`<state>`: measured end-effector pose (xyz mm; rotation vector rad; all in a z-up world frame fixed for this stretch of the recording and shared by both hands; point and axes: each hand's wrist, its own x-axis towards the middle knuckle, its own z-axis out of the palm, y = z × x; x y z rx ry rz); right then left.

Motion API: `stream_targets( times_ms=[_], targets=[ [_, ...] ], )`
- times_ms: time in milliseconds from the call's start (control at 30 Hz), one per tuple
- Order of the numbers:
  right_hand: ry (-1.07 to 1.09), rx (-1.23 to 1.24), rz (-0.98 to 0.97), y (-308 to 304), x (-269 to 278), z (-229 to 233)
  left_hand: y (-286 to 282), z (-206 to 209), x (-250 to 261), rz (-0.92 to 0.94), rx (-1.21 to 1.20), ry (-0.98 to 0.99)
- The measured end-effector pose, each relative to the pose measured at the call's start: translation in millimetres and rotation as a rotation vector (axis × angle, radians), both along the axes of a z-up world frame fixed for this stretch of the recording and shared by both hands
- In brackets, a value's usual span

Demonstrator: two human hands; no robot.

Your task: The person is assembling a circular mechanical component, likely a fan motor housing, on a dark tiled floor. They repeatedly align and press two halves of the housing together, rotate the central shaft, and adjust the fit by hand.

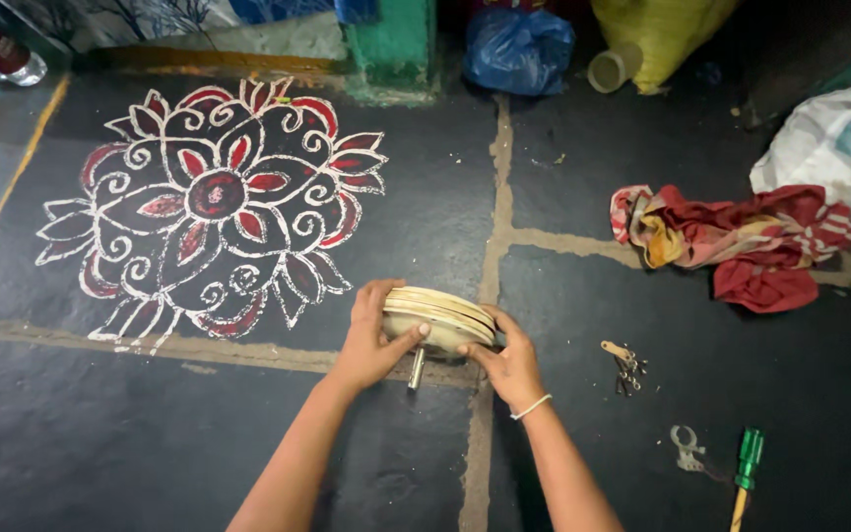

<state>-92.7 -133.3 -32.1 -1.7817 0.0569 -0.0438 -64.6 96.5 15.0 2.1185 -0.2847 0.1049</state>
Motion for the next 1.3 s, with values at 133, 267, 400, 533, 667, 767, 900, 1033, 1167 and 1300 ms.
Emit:
stream_targets(
  times_ms=[133, 267, 400, 533, 667, 767, 900, 1033, 1167, 1300],
  targets=[
    [-0.050, -0.401, -0.032, 10.5, 3.7, 37.6, -15.9, 18.2, -0.1, 0.026, 0.132, -0.010],
    [-0.196, -0.474, 0.047, 15.9, 11.2, 61.0, -17.4, 33.7, 0.2, 0.019, 0.189, 0.036],
    [-0.155, -0.278, 0.116, 16.8, 11.6, 65.0, -13.5, 38.4, 5.1, -0.040, 0.240, 0.048],
    [-0.074, -0.245, 0.029, 24.6, 5.3, 63.8, -21.6, 37.8, -0.7, 0.019, 0.255, -0.049],
    [-0.166, -0.280, 0.009, 33.6, 5.8, 69.3, -27.5, 39.7, -14.0, 0.131, 0.148, -0.052],
    [-0.179, -0.319, 0.007, 37.3, 0.8, 73.2, -26.8, 37.5, -20.9, 0.160, 0.116, -0.074],
    [-0.144, -0.354, 0.021, 33.2, 1.2, 66.9, -22.4, 32.9, -15.0, 0.134, 0.149, -0.078],
    [-0.025, -0.286, 0.033, 27.3, 8.9, 36.2, -11.3, 19.3, -21.9, 0.167, 0.084, -0.062],
    [0.098, 0.313, 0.179, 26.9, 11.4, 3.8, 11.8, -5.6, -37.1, 0.207, 0.024, -0.102],
    [0.129, 0.222, 0.090, 34.1, 8.8, 6.0, 22.9, -25.5, -42.9, 0.227, -0.119, -0.034]
  ],
)
